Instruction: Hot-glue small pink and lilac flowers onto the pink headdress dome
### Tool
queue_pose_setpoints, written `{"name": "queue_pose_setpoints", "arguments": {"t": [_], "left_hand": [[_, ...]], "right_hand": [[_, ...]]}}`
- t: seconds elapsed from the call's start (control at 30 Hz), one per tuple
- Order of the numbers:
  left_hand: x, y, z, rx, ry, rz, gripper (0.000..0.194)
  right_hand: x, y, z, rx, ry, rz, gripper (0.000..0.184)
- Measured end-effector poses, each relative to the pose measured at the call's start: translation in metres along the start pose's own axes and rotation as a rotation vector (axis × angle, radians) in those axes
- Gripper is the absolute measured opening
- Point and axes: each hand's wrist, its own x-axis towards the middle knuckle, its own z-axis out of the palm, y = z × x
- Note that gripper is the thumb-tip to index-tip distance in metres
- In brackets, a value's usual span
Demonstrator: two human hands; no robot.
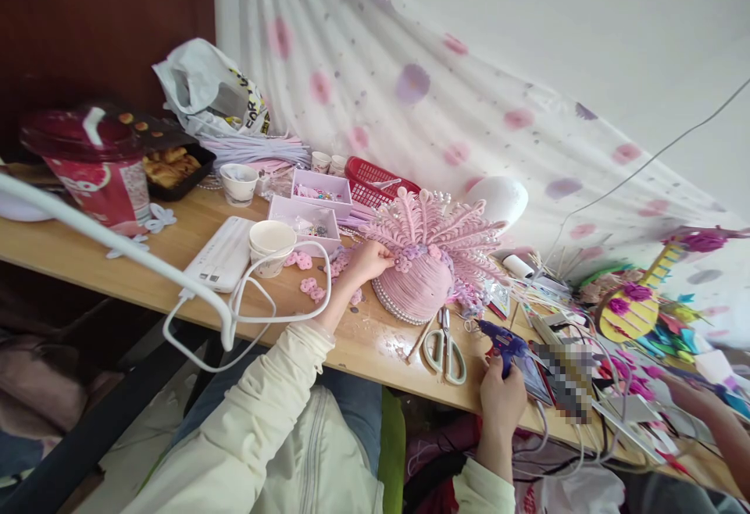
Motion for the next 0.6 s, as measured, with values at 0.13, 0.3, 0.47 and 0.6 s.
{"name": "queue_pose_setpoints", "arguments": {"t": [0.13, 0.3, 0.47, 0.6], "left_hand": [[-0.002, 0.005, -0.005, 0.052, 0.082, 0.018, 0.011], [-0.033, 0.011, -0.012, 0.158, 0.245, 0.022, 0.022], [-0.066, 0.01, 0.009, 0.264, 0.195, 0.093, 0.055], [-0.069, 0.007, 0.031, 0.356, 0.13, 0.093, 0.063]], "right_hand": [[0.0, 0.0, 0.0, -0.014, -0.007, 0.002, 0.037], [0.001, 0.001, 0.001, -0.02, -0.012, 0.002, 0.039], [0.001, 0.002, 0.002, -0.013, 0.003, -0.003, 0.037], [0.001, 0.003, 0.002, -0.015, 0.017, 0.003, 0.035]]}}
